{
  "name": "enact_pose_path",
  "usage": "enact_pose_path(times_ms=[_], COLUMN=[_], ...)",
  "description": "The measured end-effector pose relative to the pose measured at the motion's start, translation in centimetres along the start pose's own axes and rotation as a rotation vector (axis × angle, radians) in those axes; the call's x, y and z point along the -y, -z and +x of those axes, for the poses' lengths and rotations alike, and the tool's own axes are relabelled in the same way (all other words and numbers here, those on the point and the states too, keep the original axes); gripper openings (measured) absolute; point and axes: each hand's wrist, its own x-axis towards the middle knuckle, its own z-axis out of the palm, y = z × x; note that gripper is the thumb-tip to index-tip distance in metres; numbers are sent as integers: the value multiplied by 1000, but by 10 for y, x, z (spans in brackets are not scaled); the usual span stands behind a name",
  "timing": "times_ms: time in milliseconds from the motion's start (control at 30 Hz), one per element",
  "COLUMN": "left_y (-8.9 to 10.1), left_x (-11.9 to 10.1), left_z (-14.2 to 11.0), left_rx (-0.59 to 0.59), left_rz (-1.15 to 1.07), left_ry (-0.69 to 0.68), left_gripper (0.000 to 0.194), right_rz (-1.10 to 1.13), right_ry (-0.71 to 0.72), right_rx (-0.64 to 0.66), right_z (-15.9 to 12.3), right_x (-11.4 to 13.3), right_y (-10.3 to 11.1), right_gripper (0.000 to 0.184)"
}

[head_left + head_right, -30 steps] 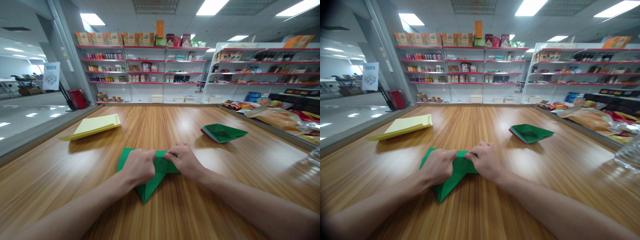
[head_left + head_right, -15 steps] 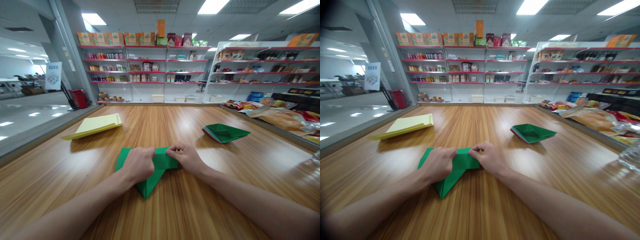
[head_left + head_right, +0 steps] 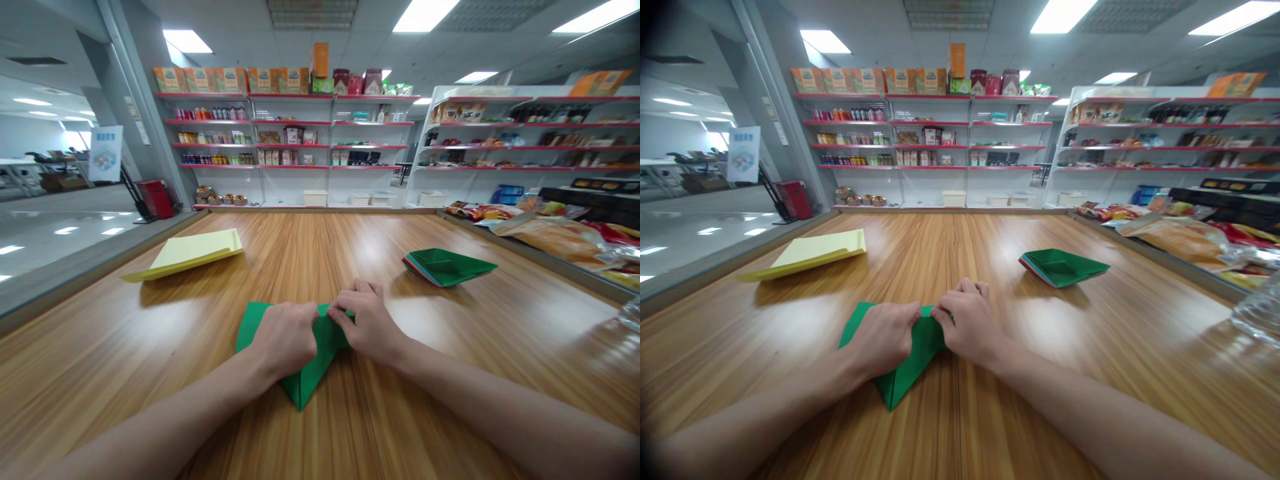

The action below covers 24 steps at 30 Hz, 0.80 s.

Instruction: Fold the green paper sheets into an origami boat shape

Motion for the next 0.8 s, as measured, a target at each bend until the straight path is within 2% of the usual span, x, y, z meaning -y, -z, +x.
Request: enact_pose_path(times_ms=[100,300,433,567,733,800], left_y=[-2,3,4,2,3,5], left_x=[-3,6,5,-2,-6,-6], left_z=[0,3,4,4,1,1], left_rx=[-13,-51,-10,-3,-37,-90], left_rz=[-19,-58,-3,1,-47,-59], left_ry=[-18,21,41,-2,-11,-2], left_gripper=[21,32,26,24,24,27], right_rz=[-45,-58,-121,-117,-99,-121], right_ry=[68,13,11,58,52,41], right_rx=[-2,-16,50,55,46,17], right_z=[-2,1,0,0,0,1], right_x=[8,-4,-4,6,9,4], right_y=[-1,1,2,-1,-5,-5], right_gripper=[29,30,29,24,28,30])
